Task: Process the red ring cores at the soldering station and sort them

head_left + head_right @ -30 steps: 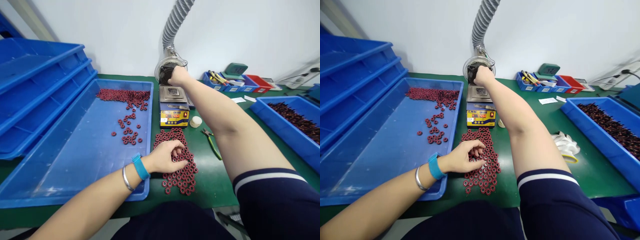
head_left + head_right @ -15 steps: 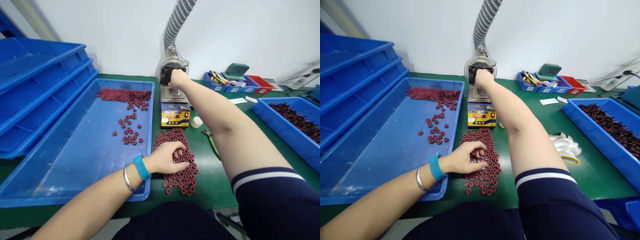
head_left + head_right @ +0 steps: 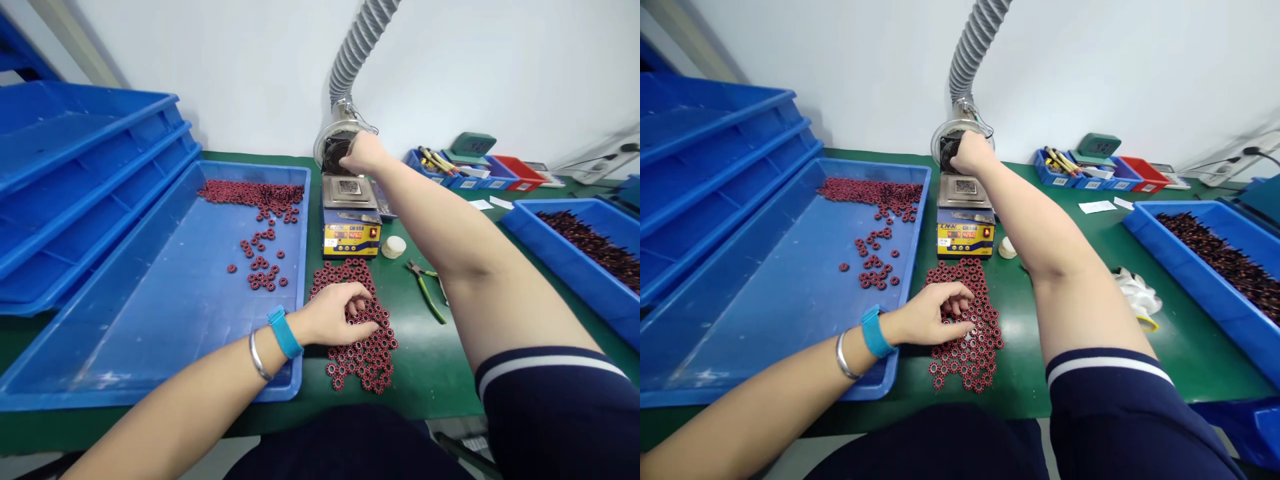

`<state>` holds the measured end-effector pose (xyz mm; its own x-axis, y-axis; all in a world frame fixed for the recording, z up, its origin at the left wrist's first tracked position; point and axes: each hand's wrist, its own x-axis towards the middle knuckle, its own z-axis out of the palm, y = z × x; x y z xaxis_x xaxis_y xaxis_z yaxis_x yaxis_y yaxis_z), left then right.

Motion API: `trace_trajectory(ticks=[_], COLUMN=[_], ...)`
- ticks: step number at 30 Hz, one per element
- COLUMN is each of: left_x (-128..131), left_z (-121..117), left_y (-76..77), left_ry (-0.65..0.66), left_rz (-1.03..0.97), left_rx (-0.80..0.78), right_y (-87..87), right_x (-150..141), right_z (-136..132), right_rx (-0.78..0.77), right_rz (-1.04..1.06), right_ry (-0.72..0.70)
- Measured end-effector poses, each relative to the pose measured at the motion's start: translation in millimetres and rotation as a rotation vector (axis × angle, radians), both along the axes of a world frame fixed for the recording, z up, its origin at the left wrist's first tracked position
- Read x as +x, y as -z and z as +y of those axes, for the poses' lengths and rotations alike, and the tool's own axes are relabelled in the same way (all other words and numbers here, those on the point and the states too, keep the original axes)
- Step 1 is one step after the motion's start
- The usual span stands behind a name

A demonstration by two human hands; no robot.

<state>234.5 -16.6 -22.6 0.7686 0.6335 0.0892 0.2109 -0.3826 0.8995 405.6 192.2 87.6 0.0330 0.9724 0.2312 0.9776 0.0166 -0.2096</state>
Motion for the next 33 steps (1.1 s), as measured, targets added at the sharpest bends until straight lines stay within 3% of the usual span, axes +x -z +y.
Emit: trace_trajectory(ticks=[3, 5, 8, 10, 14, 17, 21, 26, 28, 30, 33], left_x=[1, 2, 4, 6, 11, 13, 18, 15, -1, -33, -106], left_z=[1, 1, 2, 2, -3, -9, -13, -13, -13, -10, 3], left_y=[-1.5, -3.9, -7.9, -9.9, -13.3, -15.1, -14.3, -25.6, -35.9, -42.5, -31.1], left_ry=[-0.057, -0.128, -0.254, -0.316, -0.340, -0.334, -0.304, -0.279, -0.319, -0.378, -0.481], left_rz=[-0.070, -0.129, -0.254, -0.365, -0.520, -0.535, -0.465, -0.313, -0.196, -0.033, 0.269], left_rx=[-0.045, -0.109, -0.275, -0.394, -0.555, -0.586, -0.601, -0.524, -0.367, -0.153, 0.094], right_y=[-9.1, -6.4, 13.8, 35.3, 79.0, 101.7, 116.1, 115.9, 116.4, 120.9, 134.7], right_x=[6, 11, 15, 12, -3, -12, -14, -6, 9, 30, 66], right_z=[-25, -52, -106, -149, -229, -264, -278, -282, -286, -292, -307], right_rx=[-0.006, -0.033, -0.074, -0.056, 0.163, 0.402, 0.499, 0.468, 0.433, 0.382, 0.225], right_rz=[0.314, 0.586, 0.980, 1.114, 1.062, 0.865, 0.743, 0.717, 0.696, 0.703, 0.708], right_ry=[-0.021, -0.055, -0.172, -0.261, -0.317, -0.307, -0.257, -0.291, -0.281, -0.242, -0.188])
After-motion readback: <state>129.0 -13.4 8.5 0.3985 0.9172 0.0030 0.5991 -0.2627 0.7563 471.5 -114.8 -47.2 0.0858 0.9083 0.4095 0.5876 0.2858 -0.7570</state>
